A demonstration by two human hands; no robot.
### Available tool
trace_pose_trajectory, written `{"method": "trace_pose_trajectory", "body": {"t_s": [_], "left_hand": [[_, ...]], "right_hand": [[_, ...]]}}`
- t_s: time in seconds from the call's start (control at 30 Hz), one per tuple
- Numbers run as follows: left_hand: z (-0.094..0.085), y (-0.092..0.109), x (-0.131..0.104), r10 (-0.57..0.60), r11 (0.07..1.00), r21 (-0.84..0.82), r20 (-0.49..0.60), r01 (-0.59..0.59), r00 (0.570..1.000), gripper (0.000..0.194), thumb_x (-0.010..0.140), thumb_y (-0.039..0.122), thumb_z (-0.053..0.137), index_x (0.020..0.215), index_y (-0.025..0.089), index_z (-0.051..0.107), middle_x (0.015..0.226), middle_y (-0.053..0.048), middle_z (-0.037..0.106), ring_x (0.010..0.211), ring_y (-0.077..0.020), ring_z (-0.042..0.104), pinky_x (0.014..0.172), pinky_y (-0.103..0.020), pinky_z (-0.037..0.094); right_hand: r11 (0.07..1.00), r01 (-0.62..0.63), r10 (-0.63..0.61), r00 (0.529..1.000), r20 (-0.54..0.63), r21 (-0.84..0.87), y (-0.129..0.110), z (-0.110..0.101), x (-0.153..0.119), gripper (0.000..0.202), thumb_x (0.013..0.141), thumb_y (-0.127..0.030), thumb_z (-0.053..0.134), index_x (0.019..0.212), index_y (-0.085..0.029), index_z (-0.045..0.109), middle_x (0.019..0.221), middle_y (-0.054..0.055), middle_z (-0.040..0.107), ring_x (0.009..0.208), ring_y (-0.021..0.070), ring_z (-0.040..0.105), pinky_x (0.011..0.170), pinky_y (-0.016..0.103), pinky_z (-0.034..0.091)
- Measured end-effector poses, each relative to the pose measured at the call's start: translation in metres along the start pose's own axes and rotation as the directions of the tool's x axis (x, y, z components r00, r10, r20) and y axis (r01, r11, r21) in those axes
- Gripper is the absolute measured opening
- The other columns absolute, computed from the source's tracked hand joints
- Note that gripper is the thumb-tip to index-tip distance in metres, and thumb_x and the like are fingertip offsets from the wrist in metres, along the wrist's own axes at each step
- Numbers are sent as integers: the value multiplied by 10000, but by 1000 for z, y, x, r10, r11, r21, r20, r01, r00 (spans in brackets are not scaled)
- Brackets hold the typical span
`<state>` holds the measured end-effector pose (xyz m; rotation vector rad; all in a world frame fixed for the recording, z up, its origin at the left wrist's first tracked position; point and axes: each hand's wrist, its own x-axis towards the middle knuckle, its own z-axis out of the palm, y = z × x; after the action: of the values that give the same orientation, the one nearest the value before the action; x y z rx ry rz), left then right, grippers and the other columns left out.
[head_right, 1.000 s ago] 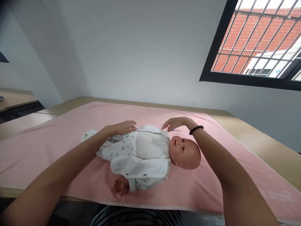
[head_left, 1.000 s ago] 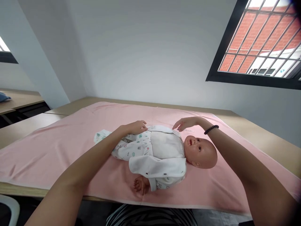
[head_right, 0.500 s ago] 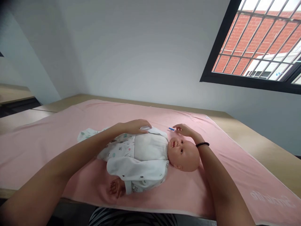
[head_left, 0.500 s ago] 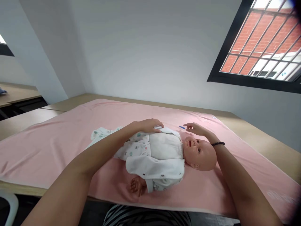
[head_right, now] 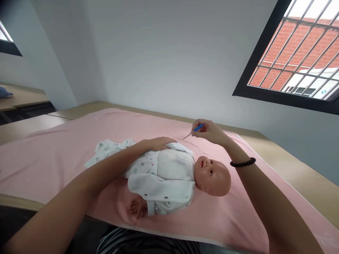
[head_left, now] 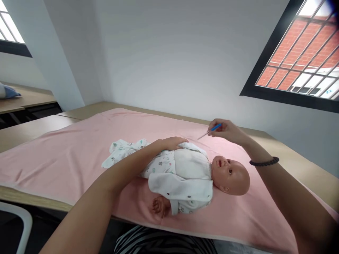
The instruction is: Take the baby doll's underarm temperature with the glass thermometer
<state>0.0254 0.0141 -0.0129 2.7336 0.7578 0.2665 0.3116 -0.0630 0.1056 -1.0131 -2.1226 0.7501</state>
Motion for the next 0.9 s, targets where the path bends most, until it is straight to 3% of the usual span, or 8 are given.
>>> {"method": "trace_pose_trajectory", "body": {"t_s": [0.13,0.3,0.5,0.67,0.8,0.9], "left_hand": [[1,5,-3,-51,999,-15,-38,51,998,568,932,396,527,1456,187,458,1552,-118,463,1389,-292,467,1145,-397,368],[3,10,-5,-159,987,-26,-52,158,986,521,897,300,541,1406,204,479,1476,-104,546,1286,-293,549,1061,-403,434],[7,11,-2,-211,977,12,-97,213,973,462,901,298,572,1348,212,491,1404,-94,596,1238,-285,577,1003,-368,447],[6,16,-2,-213,972,68,-126,223,969,410,902,245,563,1303,218,477,1338,-86,633,1204,-272,593,1014,-393,426],[6,21,-3,-239,967,59,-137,249,961,420,898,218,549,1308,225,458,1357,-91,609,1245,-273,560,1042,-420,404],[7,22,-2,-250,959,98,-147,265,957,461,888,193,527,1341,217,442,1381,-121,574,1284,-286,521,1057,-448,389]], "right_hand": [[958,-37,99,973,208,-283,7,31,16,165,751,-291,697,836,-193,595,928,53,732,828,193,663,717,297,492],[881,-82,233,932,277,-466,21,55,21,145,710,-293,717,811,-208,657,818,31,740,802,215,672,727,307,476],[844,-73,349,827,441,-532,27,55,21,235,749,-247,661,958,-238,768,986,36,770,862,223,694,764,309,508],[852,28,346,720,601,-523,26,46,23,548,697,-92,572,1153,-322,771,1041,-20,770,927,203,678,831,291,499],[821,46,354,741,570,-569,20,52,22,582,690,-43,494,1146,-293,756,1006,-1,754,888,194,651,801,297,485],[786,12,379,781,497,-618,15,61,22,433,685,-45,513,1011,-239,721,969,29,729,846,198,626,746,297,475]]}}
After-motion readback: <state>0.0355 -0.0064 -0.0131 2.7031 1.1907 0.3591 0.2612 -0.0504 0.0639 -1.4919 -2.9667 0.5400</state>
